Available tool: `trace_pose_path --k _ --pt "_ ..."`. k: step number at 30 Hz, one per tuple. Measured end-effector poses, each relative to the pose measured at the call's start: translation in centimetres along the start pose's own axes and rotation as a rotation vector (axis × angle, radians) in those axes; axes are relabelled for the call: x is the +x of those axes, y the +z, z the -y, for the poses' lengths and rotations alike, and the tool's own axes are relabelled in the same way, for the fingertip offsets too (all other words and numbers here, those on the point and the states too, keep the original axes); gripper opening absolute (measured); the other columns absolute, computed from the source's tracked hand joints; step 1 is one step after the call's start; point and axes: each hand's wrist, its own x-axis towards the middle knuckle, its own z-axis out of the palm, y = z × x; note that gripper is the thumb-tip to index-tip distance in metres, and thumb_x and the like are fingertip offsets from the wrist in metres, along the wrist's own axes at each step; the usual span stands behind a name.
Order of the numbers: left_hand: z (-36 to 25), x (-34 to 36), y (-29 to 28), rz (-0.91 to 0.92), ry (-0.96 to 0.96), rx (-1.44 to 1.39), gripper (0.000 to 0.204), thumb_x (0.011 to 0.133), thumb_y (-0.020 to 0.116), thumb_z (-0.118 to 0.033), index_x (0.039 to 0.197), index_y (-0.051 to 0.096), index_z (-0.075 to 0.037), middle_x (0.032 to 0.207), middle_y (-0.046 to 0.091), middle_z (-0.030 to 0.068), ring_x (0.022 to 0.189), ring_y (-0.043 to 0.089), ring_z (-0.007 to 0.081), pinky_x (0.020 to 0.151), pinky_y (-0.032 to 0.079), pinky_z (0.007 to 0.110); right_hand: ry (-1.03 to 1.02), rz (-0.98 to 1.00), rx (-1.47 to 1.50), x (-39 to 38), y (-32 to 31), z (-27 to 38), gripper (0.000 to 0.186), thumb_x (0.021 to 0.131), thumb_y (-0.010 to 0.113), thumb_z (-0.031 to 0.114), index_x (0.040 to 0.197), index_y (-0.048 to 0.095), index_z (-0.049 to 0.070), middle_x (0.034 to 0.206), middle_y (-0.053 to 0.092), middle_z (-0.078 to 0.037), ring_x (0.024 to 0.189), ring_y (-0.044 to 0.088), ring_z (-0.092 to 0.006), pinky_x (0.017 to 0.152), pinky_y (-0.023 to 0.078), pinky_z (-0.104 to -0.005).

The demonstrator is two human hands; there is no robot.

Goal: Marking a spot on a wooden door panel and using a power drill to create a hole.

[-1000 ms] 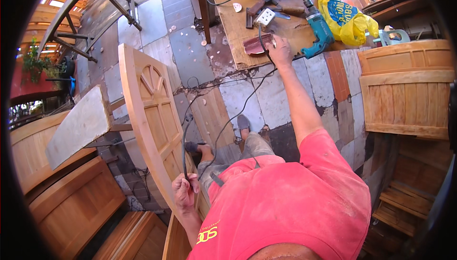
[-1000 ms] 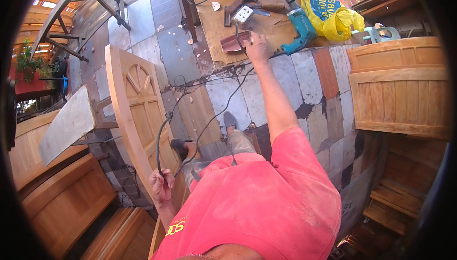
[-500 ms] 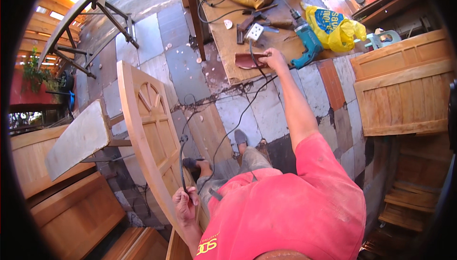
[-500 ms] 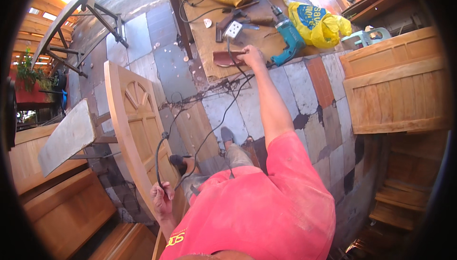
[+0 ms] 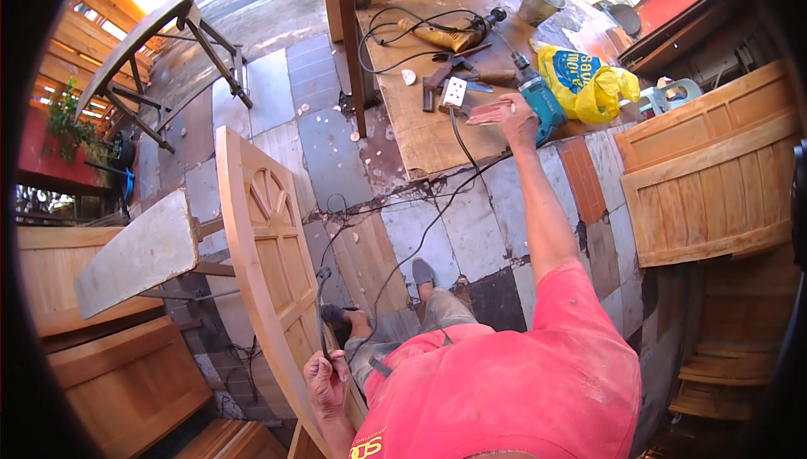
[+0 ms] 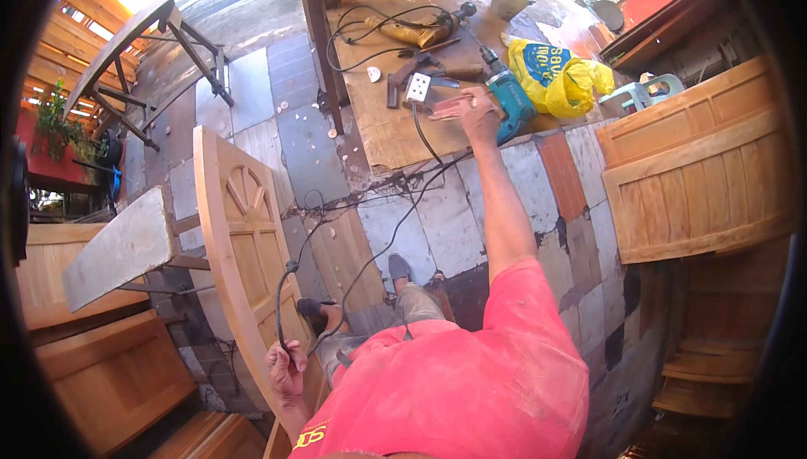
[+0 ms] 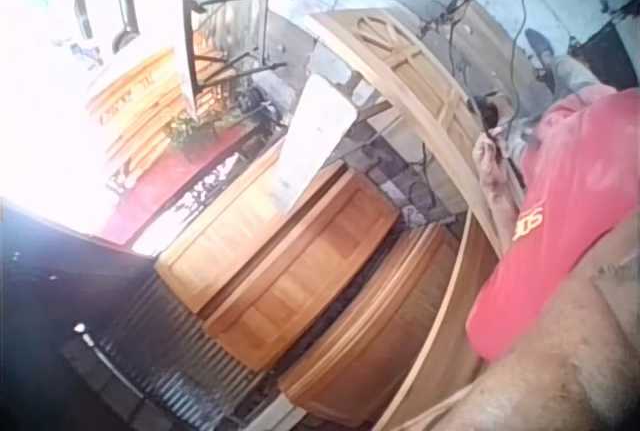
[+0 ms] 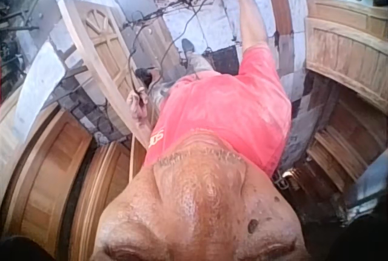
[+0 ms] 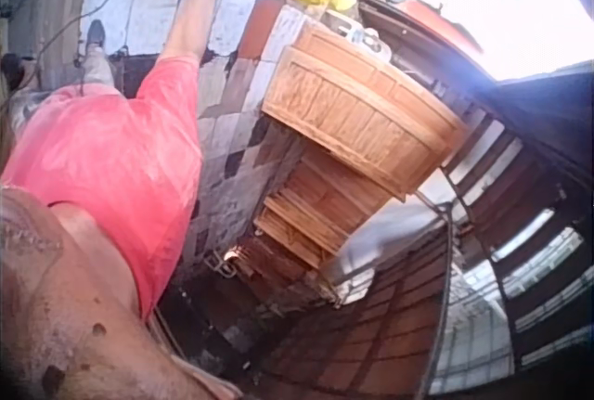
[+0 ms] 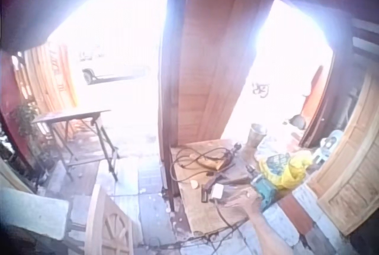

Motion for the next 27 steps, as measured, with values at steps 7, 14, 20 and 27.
trace_pose_path --k 7,14,20,27 --pt "0.2 0.1 0.1 0.002 0.016 -0.013 0.044 0.105 0.069 -0.037 0.112 0.072 0.006 0.068 0.061 0.0065 0.059 0.055 0.0155 0.058 0.043 0.029 0.759 -0.175 0.796 2.3 0.0 -2.2 0.027 0.094 0.07 0.015 0.118 0.068 0.004 0.093 0.073 -0.006 0.065 0.065 -0.0115 0.049 0.051 -0.0292" --pt "0.0 1.1 1.9 0.042 0.004 -0.011 0.045 0.105 0.069 -0.038 0.114 0.072 0.007 0.074 0.065 0.0075 0.061 0.056 0.015 0.059 0.044 0.029 1.075 -0.165 1.165 6.7 0.7 1.9 0.038 0.105 0.069 0.038 0.125 0.064 0.006 0.097 0.073 -0.007 0.083 0.073 -0.017 0.073 0.06 -0.0365" --pt "0.1 6.4 7.3 0.119 -0.016 0.195 0.032 0.11 0.063 -0.024 0.121 0.072 0.005 0.077 0.065 0.0036 0.064 0.056 0.0118 0.062 0.044 0.027 0.622 0.567 1.128 -11.1 -1.2 16.2 0.023 0.11 0.063 0.027 0.119 0.067 0.007 0.096 0.075 -0.005 0.083 0.071 -0.0145 0.078 0.057 -0.0312" --pt "5.0 13.0 15.7 0.192 0.165 0.627 0.021 0.11 0.063 -0.016 0.123 0.075 -0.005 0.078 0.066 -0.0014 0.069 0.058 0.0054 0.063 0.048 0.023 1.043 0.71 1.298 -21.1 -6.7 26.2 0.066 0.108 0.067 0.028 0.163 0.039 0.0 0.108 0.071 -0.007 0.088 0.068 -0.0107 0.076 0.056 -0.0253"
